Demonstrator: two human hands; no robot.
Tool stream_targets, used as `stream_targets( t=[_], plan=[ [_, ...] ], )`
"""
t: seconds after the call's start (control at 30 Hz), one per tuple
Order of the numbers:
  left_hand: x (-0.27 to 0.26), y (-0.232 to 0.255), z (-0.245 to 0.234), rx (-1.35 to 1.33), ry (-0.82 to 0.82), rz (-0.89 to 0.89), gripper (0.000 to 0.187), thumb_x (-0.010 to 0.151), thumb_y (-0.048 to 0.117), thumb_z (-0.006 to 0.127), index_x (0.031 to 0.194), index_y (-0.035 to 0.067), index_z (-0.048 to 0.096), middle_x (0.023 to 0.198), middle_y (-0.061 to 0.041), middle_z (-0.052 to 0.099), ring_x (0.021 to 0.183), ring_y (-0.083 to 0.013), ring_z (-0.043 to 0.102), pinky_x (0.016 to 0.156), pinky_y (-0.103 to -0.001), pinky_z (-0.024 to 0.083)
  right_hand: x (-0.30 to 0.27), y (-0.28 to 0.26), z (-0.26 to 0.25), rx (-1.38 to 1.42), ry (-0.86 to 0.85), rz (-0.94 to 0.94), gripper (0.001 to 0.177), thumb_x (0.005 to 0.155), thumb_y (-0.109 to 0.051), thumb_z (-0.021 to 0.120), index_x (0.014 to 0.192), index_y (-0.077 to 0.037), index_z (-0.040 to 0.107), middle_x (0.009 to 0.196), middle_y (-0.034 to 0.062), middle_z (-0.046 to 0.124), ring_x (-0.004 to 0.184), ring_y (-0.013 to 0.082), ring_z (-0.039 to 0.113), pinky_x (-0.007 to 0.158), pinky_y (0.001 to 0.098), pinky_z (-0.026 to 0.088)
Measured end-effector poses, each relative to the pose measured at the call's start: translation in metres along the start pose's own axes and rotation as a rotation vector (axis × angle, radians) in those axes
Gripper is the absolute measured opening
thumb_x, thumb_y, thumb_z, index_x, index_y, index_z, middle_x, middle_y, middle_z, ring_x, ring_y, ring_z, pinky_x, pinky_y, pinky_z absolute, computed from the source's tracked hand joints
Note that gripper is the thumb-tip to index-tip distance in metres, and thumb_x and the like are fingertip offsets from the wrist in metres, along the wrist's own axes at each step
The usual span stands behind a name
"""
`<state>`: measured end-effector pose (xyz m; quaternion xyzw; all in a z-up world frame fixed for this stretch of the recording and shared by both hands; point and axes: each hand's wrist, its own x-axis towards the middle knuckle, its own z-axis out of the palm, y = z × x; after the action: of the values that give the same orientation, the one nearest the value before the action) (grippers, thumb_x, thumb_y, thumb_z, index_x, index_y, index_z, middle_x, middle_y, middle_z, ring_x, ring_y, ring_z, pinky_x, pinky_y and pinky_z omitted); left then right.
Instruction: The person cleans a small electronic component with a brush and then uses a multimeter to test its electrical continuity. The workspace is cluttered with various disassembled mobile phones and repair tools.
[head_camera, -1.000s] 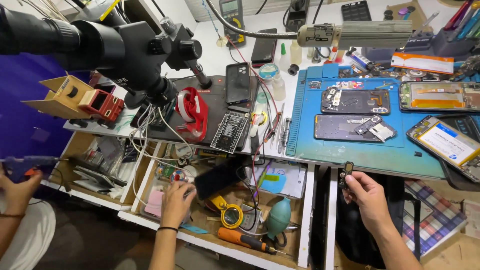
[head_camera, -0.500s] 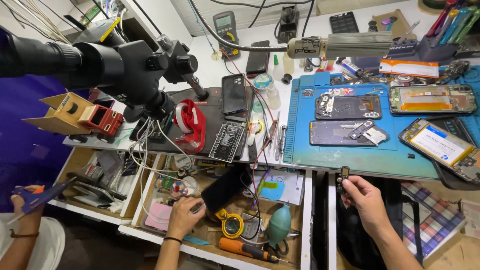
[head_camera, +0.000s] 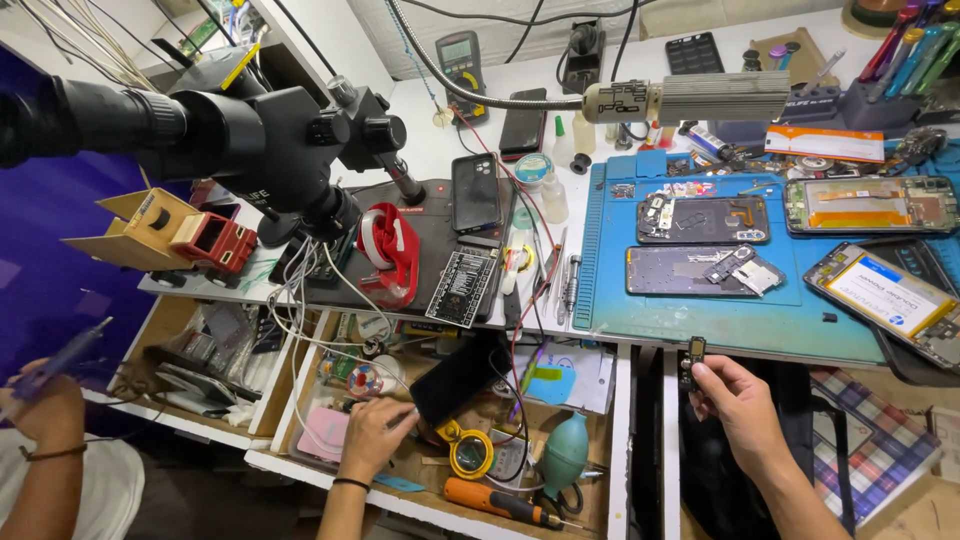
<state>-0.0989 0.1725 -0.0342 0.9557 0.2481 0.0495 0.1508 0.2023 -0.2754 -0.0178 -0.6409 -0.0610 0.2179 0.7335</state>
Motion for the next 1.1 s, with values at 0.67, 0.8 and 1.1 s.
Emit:
stream_targets(
  t=[0.67,0.8,1.1],
  plan=[
    [0.003,-0.024,-0.003,0.049,0.043,0.177,0.008,0.077,0.026,0.074,0.083,0.023,0.070,0.082,0.009,0.075,0.080,-0.0161,0.067,0.086,-0.038,0.046,0.002,0.000,-0.010,-0.059,0.036,-0.020,0.017,0.100,-0.017,0.065,0.092,-0.002,0.069,0.066,0.0071,0.057,0.058,0.0173,0.052,0.055,0.0297,0.045],
    [-0.015,-0.009,-0.057,0.026,-0.038,-0.212,0.037,0.087,0.046,0.069,0.119,0.028,0.074,0.104,0.000,0.081,0.078,-0.0169,0.064,0.074,-0.035,0.057,0.002,-0.002,-0.011,-0.028,0.055,-0.045,0.016,0.101,-0.015,0.065,0.091,-0.002,0.069,0.067,0.0069,0.055,0.058,0.0178,0.052,0.055,0.0300,0.045],
    [-0.011,0.112,-0.127,-0.152,0.396,0.136,0.034,0.094,0.025,0.068,0.127,0.018,0.072,0.101,-0.001,0.075,0.078,-0.0137,0.060,0.064,-0.029,0.055,0.000,0.011,0.012,0.260,0.030,0.085,0.019,0.097,-0.015,0.067,0.108,0.000,0.073,0.076,0.0039,0.059,0.057,0.0149,0.052,0.047,0.0245,0.039]
  ],
)
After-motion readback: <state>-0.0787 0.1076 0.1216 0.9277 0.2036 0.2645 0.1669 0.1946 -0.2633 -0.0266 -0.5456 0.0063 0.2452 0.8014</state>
